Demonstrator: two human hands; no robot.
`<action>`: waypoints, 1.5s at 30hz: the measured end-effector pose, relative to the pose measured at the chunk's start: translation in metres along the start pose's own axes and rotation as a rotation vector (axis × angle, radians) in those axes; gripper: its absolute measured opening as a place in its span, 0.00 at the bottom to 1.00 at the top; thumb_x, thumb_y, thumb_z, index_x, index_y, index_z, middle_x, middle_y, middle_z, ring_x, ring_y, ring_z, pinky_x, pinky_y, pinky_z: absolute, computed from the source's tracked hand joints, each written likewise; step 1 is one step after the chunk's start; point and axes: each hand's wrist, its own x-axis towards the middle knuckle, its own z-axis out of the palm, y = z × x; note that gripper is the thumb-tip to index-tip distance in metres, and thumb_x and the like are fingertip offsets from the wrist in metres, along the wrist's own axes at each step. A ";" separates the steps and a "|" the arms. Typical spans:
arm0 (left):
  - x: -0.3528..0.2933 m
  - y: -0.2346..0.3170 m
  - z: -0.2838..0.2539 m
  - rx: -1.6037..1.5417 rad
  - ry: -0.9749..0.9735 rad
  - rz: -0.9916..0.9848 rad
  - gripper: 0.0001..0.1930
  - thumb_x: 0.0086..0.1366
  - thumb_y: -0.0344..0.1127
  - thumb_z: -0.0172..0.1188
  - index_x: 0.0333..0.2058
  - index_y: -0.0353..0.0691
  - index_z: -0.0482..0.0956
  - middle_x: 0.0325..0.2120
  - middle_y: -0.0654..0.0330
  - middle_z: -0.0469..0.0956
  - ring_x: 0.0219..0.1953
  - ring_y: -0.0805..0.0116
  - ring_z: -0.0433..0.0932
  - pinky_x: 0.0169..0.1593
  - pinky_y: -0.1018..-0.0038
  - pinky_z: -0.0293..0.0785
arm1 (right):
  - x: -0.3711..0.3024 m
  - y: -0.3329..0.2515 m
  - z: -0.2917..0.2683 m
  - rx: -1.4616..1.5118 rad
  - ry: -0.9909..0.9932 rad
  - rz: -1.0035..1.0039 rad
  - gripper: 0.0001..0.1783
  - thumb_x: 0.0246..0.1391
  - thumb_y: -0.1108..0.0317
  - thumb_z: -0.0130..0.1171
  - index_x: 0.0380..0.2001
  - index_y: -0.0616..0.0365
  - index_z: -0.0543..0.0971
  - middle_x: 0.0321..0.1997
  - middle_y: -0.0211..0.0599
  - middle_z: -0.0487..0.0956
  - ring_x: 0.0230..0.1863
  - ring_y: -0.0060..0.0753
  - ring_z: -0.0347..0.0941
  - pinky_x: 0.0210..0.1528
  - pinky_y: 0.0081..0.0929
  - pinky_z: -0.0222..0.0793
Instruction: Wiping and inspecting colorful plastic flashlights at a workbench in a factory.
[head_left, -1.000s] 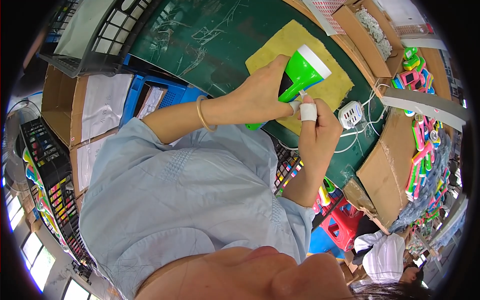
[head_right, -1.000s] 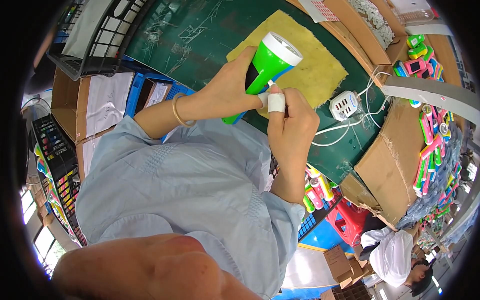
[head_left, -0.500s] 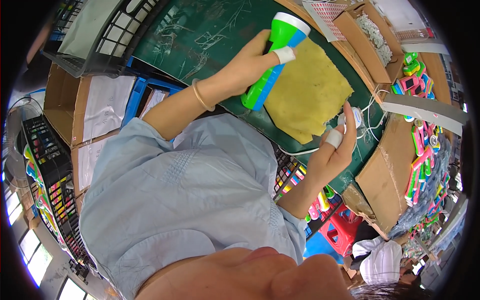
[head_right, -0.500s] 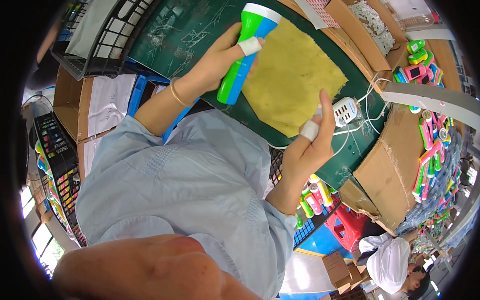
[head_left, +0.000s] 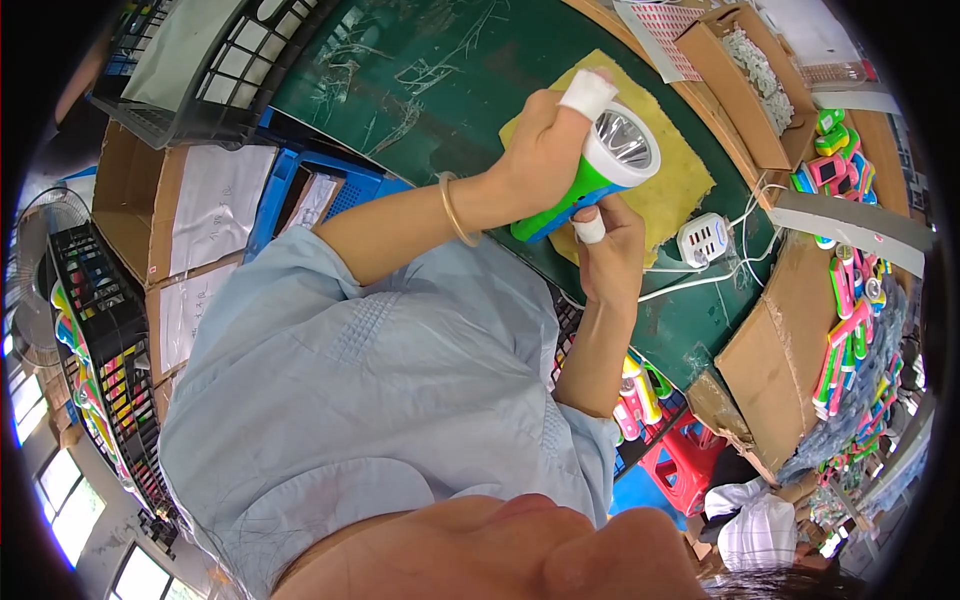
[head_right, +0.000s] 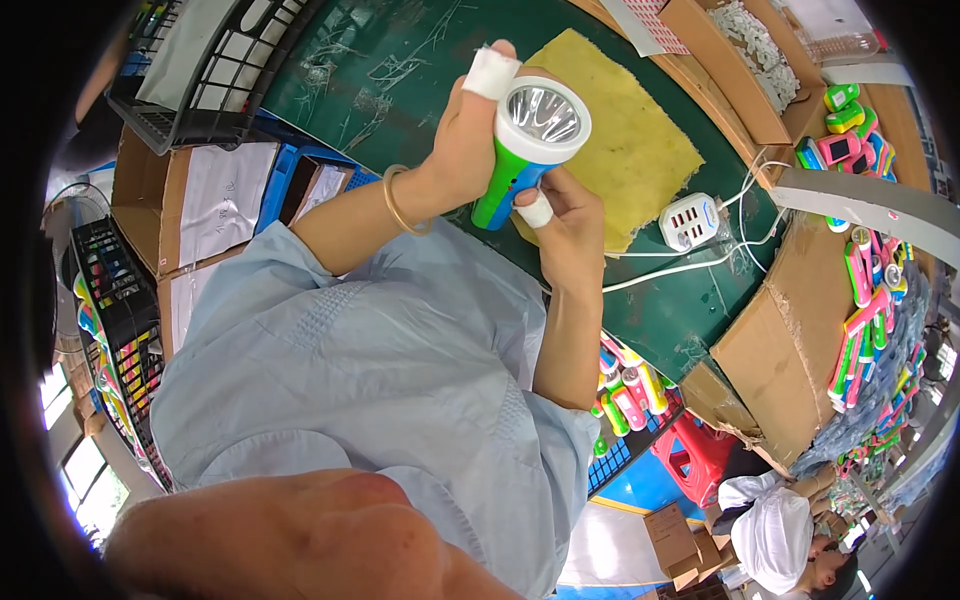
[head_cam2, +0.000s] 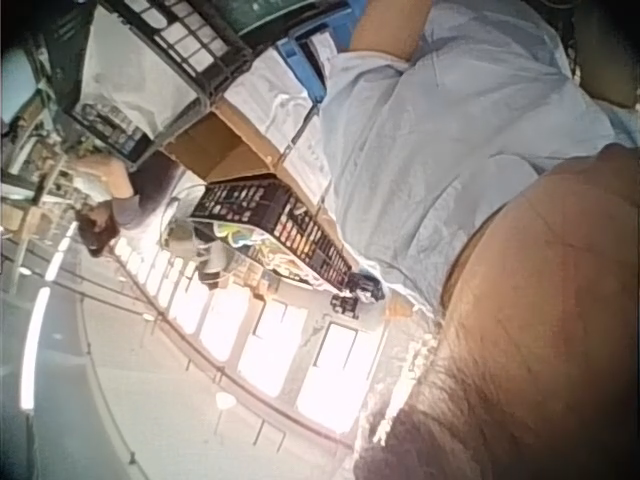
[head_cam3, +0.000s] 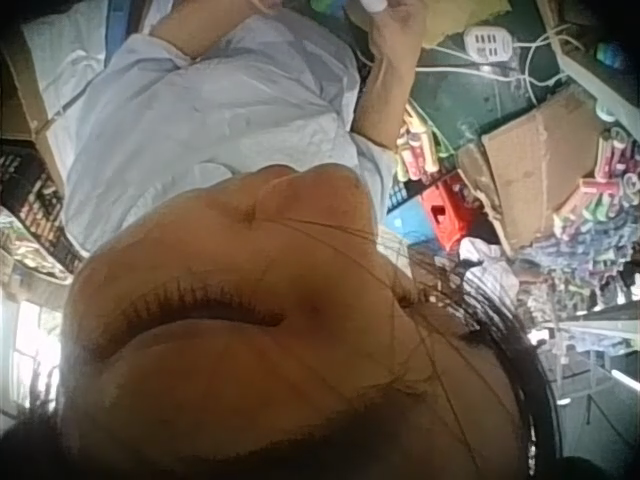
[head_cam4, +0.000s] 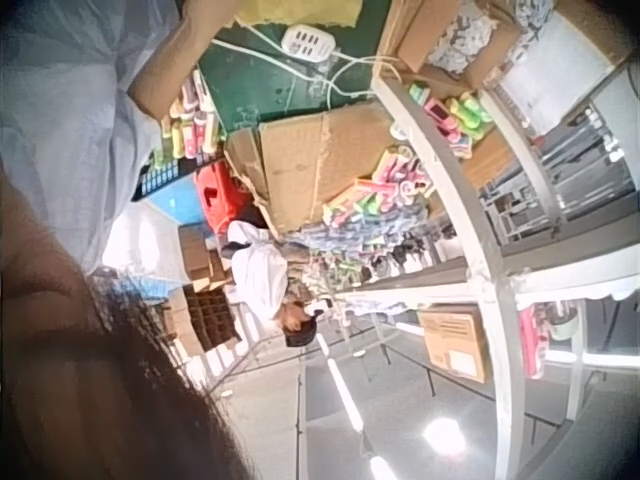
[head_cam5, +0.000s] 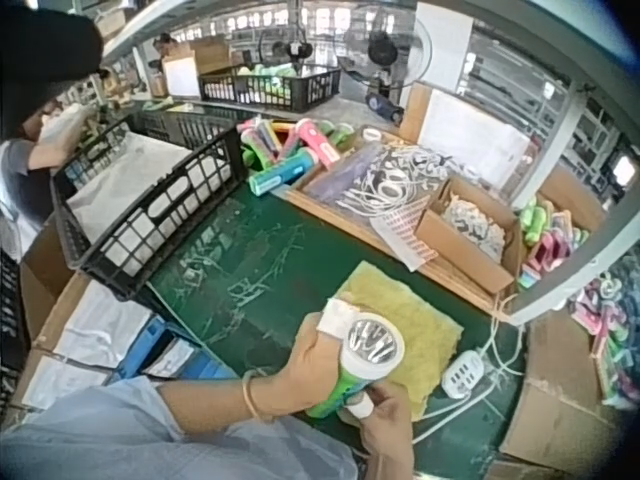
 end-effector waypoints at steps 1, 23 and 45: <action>-0.001 -0.003 -0.001 0.013 0.009 -0.020 0.24 0.65 0.47 0.41 0.17 0.33 0.67 0.13 0.67 0.68 0.18 0.82 0.61 0.20 0.78 0.58 | 0.001 0.001 0.001 0.008 -0.041 -0.021 0.22 0.49 0.62 0.61 0.41 0.69 0.72 0.37 0.32 0.74 0.36 0.20 0.67 0.41 0.18 0.62; 0.012 -0.010 0.002 -0.146 -0.063 -0.294 0.40 0.61 0.65 0.21 0.31 0.33 0.73 0.16 0.56 0.71 0.15 0.68 0.68 0.21 0.75 0.66 | 0.005 0.002 -0.003 -0.289 0.078 -0.052 0.25 0.57 0.59 0.49 0.50 0.68 0.64 0.43 0.40 0.71 0.43 0.26 0.65 0.47 0.21 0.60; 0.181 -0.007 -0.175 1.471 0.455 0.209 0.22 0.56 0.47 0.55 0.35 0.28 0.69 0.31 0.44 0.74 0.31 0.54 0.75 0.34 0.66 0.73 | -0.043 -0.023 -0.031 -0.115 0.539 -0.327 0.20 0.58 0.65 0.45 0.46 0.72 0.69 0.35 0.42 0.74 0.31 0.29 0.72 0.30 0.21 0.67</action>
